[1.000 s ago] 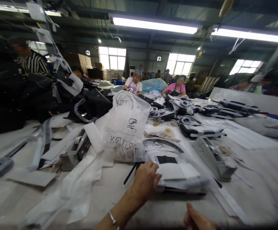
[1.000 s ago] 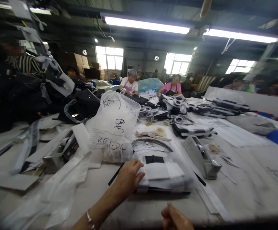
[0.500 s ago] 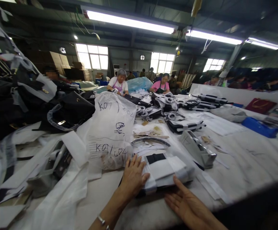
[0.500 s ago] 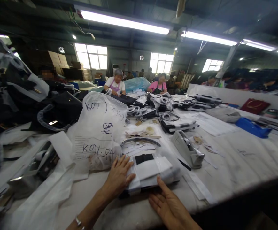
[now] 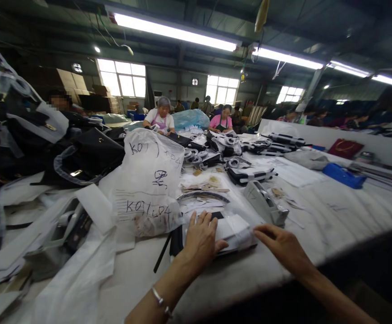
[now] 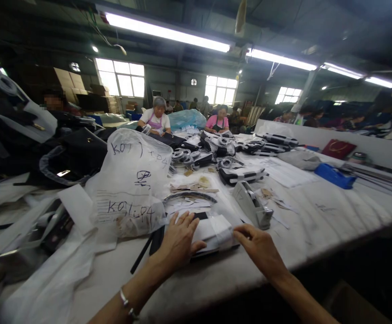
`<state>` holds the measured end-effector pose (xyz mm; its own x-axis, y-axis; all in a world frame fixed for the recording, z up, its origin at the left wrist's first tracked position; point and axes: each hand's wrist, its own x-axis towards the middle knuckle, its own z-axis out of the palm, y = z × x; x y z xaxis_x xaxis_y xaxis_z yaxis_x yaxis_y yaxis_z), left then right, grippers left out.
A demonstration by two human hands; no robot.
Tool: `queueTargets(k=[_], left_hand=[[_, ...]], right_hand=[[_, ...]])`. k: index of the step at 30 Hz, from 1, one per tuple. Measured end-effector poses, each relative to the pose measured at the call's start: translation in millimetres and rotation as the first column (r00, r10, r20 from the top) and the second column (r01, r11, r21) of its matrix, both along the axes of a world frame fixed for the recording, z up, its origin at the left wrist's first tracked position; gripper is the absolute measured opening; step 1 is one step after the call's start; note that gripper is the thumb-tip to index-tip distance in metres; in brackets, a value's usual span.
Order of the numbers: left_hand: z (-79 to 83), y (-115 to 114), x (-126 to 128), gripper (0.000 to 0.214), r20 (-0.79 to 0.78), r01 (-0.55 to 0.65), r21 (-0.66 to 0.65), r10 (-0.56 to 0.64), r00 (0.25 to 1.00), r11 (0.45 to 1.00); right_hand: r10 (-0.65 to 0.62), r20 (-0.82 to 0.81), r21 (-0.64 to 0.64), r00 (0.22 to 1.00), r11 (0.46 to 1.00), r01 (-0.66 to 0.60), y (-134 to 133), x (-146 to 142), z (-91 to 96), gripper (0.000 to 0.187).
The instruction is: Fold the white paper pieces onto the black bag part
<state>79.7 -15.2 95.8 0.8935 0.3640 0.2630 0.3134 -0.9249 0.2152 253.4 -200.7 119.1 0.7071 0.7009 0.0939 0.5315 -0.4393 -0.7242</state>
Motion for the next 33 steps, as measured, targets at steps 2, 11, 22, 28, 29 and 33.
queueTargets(k=[2, 11, 22, 28, 29, 33], left_hand=[[2.3, -11.4, 19.3, 0.074, -0.065, -0.015, -0.062, 0.011, 0.998, 0.998], [-24.9, -21.9, 35.0, 0.071, 0.008, -0.004, -0.101, 0.005, 1.000, 0.995], [-34.2, -14.4, 32.4, 0.082, 0.026, 0.174, -0.121, -0.172, 0.985, 0.977], [-36.7, -17.3, 33.0, 0.077, -0.024, 0.138, -0.101, -0.141, 0.990, 0.985], [-37.9, -17.9, 33.7, 0.071, -0.028, 0.119, -0.103, -0.123, 0.992, 0.988], [-43.7, -19.2, 36.3, 0.061, -0.062, 0.058, -0.089, -0.064, 0.996, 0.994]], right_hand=[[0.007, 0.048, -0.065, 0.999, 0.998, -0.004, 15.0, 16.2, 11.6, 0.028], [0.107, -0.102, -0.411, 0.989, 0.901, -0.140, 74.5, 61.4, 5.7, 0.023], [0.119, -0.092, -0.439, 0.989, 0.886, -0.148, 84.8, 61.7, -0.6, 0.041], [0.079, -0.182, -0.429, 0.980, 0.890, -0.151, 83.9, 64.2, -4.5, 0.032], [0.088, -0.185, -0.421, 0.979, 0.893, -0.160, 82.4, 64.3, -4.9, 0.030], [0.146, -0.190, -0.404, 0.971, 0.890, -0.212, 74.8, 63.4, -5.2, 0.023]])
